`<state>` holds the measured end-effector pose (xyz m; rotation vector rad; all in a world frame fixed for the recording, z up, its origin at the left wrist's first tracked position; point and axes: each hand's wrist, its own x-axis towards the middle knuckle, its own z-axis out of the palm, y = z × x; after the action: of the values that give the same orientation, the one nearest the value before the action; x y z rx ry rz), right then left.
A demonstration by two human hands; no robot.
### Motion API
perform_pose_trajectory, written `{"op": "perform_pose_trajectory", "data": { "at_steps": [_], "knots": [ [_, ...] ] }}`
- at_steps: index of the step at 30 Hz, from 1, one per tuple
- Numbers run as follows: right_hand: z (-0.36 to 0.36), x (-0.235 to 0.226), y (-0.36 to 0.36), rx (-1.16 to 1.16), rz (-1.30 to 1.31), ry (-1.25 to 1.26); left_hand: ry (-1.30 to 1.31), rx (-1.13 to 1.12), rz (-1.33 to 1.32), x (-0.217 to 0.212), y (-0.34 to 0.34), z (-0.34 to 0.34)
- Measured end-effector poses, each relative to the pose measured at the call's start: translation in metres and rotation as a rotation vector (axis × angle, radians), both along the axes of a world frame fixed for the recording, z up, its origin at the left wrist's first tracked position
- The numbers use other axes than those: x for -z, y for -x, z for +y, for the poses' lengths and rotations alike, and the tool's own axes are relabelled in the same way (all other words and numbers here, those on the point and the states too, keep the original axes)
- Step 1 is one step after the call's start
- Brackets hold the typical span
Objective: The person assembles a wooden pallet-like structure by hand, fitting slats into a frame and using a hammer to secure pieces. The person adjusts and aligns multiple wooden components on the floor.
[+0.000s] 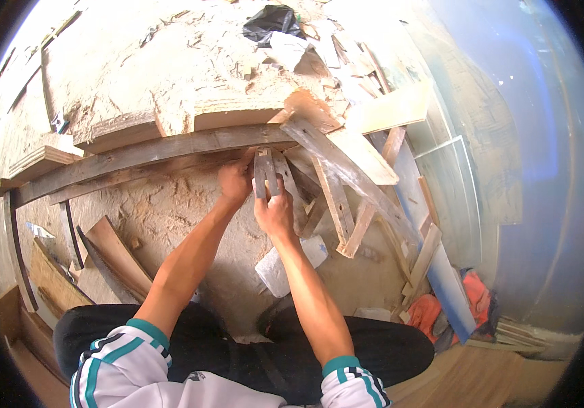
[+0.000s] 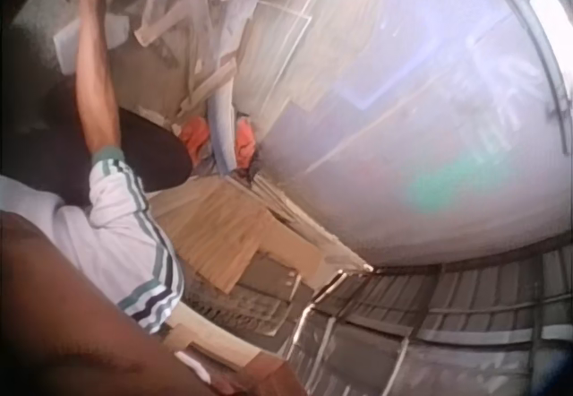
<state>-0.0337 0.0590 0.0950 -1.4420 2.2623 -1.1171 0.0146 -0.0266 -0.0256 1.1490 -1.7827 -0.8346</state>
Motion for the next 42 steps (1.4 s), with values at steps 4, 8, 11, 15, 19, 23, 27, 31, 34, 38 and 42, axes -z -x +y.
{"op": "perform_pose_trajectory", "data": {
  "at_steps": [4, 8, 11, 15, 19, 23, 27, 31, 34, 38, 42],
  "knots": [
    [-0.011, 0.003, -0.001, -0.019, 0.096, -0.041, 0.005, -0.009, 0.036, 0.005, -0.001, 0.000],
    [-0.006, 0.010, 0.000, -0.056, 0.041, -0.054, 0.027, -0.006, 0.063, 0.007, -0.001, 0.000],
    [0.003, 0.011, 0.007, -0.099, -0.051, -0.196, 0.017, 0.007, -0.002, 0.005, -0.001, 0.003],
    [-0.015, -0.005, -0.005, -0.074, 0.062, -0.155, 0.016, -0.004, 0.048, 0.015, 0.000, -0.003],
    [-0.010, 0.003, 0.000, -0.121, 0.167, -0.024, -0.041, 0.008, -0.036, 0.005, 0.002, 0.001],
    [-0.018, -0.007, -0.008, -0.049, 0.164, -0.088, -0.052, 0.024, -0.075, 0.009, -0.001, -0.002],
    [-0.008, 0.005, 0.003, -0.100, 0.149, -0.060, 0.062, -0.035, -0.007, 0.002, 0.002, -0.002],
    [-0.013, -0.007, -0.001, -0.008, -0.022, -0.255, -0.038, 0.030, -0.091, -0.004, -0.002, -0.004],
    [-0.008, -0.004, -0.002, 0.045, 0.020, -0.141, -0.034, 0.016, -0.117, -0.002, -0.003, -0.004],
    [0.013, 0.023, 0.015, 0.174, 0.030, -0.164, -0.026, 0.001, 0.044, -0.003, -0.001, -0.003],
    [0.017, 0.021, 0.018, 0.223, -0.171, -0.226, -0.108, 0.031, 0.142, -0.006, -0.004, -0.003]
  ]
}}
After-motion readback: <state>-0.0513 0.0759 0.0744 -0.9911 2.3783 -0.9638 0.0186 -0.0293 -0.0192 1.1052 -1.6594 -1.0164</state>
